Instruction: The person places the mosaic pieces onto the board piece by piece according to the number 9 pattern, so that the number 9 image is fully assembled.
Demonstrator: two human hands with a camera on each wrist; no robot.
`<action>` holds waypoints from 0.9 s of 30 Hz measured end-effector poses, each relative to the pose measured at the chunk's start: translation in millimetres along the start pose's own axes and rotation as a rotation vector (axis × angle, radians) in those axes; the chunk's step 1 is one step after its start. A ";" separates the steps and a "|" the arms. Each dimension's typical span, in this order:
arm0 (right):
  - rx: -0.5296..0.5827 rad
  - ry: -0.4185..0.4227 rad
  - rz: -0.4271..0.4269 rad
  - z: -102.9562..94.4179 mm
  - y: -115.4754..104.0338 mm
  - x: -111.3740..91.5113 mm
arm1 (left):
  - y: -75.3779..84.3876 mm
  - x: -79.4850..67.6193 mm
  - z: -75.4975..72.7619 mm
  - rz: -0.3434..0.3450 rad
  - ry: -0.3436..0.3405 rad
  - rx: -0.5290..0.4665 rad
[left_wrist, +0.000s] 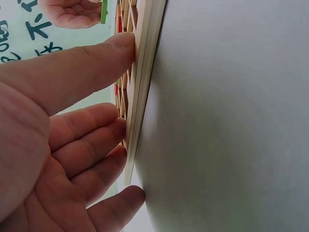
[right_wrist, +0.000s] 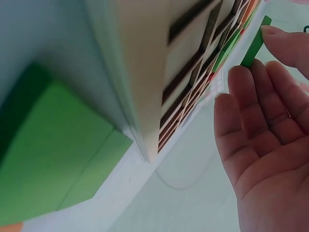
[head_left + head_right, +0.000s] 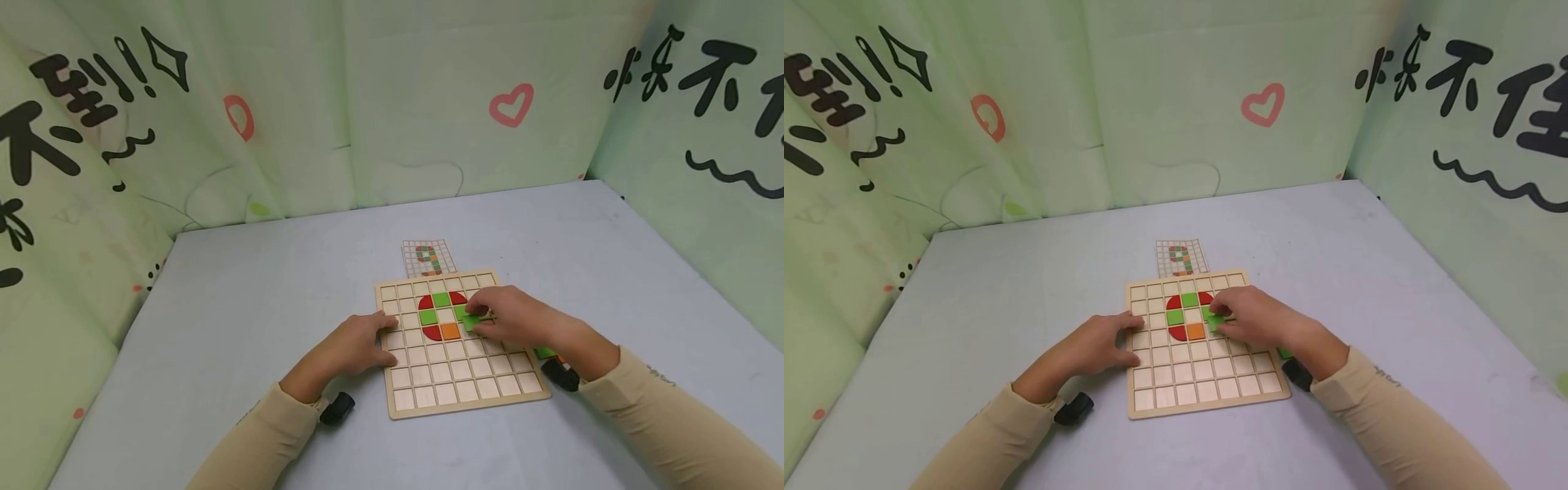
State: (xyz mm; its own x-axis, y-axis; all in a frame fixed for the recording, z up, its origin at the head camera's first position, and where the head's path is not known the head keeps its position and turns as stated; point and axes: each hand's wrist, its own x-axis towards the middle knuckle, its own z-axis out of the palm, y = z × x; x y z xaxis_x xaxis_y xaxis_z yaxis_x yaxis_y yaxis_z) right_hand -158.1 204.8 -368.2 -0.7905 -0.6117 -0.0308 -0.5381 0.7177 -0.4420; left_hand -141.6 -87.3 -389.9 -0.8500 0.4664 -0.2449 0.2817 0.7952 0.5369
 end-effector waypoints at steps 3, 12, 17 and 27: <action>-0.011 -0.009 0.005 0.5 -2.6 1.1 | -0.4 -0.2 0.1 0.007 0.001 -0.002; -0.013 -0.054 0.035 2.2 -4.4 4.4 | -0.9 0.2 0.6 0.009 0.003 -0.004; -0.031 -0.066 0.032 3.2 -3.9 5.3 | -0.6 -0.3 -0.5 0.019 0.002 -0.004; -0.054 -0.080 0.015 4.9 -3.8 5.8 | -0.1 -1.5 -0.3 0.020 0.008 -0.013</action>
State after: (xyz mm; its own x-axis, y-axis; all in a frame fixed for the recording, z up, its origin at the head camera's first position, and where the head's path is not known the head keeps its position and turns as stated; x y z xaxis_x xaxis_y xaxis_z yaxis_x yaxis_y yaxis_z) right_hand -159.2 196.9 -371.1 -0.7740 -0.6237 -0.1094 -0.5430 0.7426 -0.3921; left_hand -140.5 -88.2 -389.3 -0.8478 0.4788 -0.2281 0.2924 0.7807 0.5522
